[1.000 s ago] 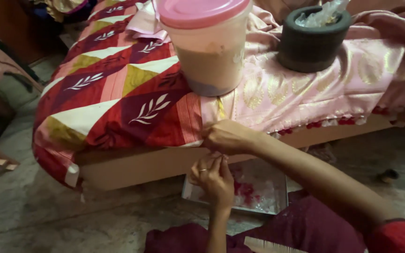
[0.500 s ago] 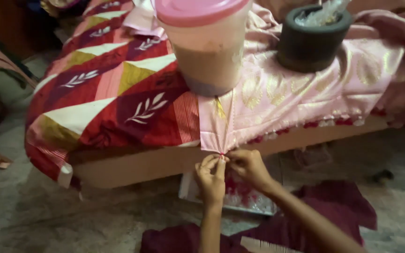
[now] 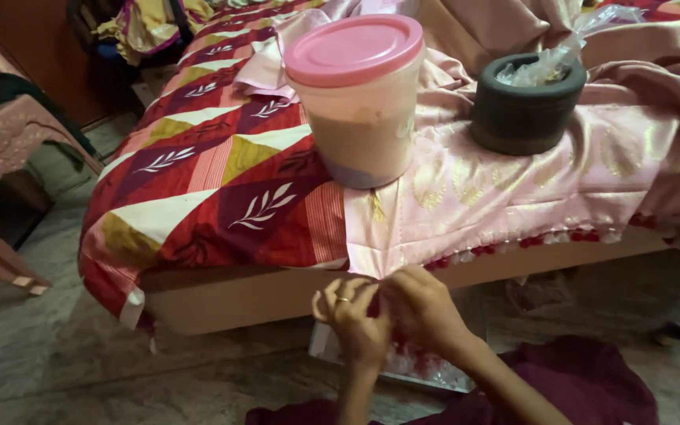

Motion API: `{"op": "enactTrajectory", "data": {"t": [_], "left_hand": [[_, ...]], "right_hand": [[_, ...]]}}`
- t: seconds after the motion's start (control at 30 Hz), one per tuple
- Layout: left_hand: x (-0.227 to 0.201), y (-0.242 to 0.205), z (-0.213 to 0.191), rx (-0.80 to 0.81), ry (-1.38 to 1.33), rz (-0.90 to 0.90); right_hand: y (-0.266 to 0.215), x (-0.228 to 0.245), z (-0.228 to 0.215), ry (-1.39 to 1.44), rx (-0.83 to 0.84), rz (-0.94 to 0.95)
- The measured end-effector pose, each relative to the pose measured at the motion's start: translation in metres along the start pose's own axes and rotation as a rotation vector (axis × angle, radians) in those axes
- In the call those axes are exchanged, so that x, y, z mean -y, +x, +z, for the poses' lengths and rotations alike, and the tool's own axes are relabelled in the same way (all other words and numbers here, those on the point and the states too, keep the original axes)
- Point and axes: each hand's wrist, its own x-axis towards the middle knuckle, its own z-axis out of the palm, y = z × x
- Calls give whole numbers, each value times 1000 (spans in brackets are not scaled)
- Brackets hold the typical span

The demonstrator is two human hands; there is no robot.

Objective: Assembling fabric tassels and preparing bundles of white thread for handicrafts.

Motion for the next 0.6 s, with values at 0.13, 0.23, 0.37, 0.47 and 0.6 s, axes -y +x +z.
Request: {"op": "enactTrajectory", "data": {"t": [0.13, 0.23, 0.37, 0.47, 0.6], "left_hand": [[39, -15, 40, 146, -513, -448], [48, -21, 52, 287, -897, -596], [36, -14, 40, 280, -861, -560], [26, -8, 27, 223, -613, -453], [29, -9, 26, 176, -382, -332]], "right_hand": [[-22, -33, 13, 697, -57, 441], [-14, -8, -1, 231, 10, 553], [-9, -23, 10, 164, -163, 424], [-9, -28, 22, 137, -282, 342], [-19, -32, 32, 669, -261, 647]]}}
